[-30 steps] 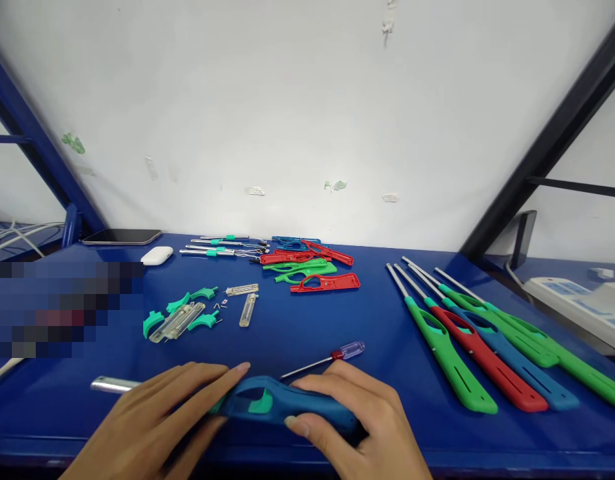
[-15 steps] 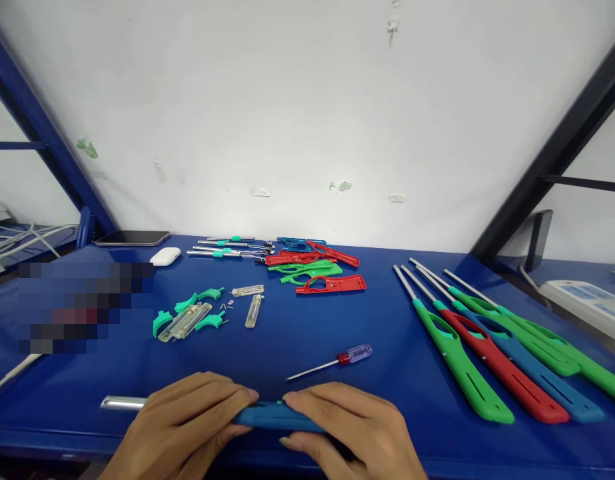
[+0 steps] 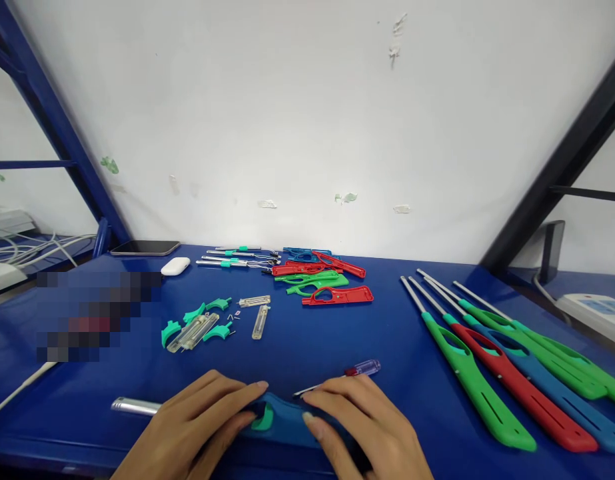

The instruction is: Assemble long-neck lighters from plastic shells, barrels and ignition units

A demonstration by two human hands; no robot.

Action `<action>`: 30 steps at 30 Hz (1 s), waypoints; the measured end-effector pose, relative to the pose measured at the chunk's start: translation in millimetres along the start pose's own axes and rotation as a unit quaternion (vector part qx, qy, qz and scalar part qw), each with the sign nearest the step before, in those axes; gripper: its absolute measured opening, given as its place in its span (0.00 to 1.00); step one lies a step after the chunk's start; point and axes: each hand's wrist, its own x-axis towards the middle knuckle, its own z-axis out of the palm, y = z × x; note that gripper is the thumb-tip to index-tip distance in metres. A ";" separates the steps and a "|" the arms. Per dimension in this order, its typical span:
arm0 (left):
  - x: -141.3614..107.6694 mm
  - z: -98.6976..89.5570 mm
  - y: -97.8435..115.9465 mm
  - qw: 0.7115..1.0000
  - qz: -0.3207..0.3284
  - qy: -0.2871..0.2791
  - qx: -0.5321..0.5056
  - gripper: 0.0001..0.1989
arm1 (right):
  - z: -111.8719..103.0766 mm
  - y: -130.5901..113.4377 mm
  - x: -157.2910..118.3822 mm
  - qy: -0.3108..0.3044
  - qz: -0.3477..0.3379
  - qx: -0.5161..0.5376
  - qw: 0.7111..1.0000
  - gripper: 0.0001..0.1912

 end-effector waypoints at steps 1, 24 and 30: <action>-1.2 0.2 -1.0 1.000 -0.004 -0.005 0.009 0.18 | -0.5 2.3 -1.2 0.011 0.011 -0.014 1.000 0.10; 84.8 -45.5 -98.0 0.935 -0.121 -0.259 0.208 0.06 | -20.0 52.6 -7.0 0.054 -0.049 -0.147 0.986 0.25; 91.7 -44.8 -90.0 0.913 -0.125 -0.299 0.248 0.11 | -22.2 43.7 3.4 0.083 -0.070 -0.145 0.983 0.27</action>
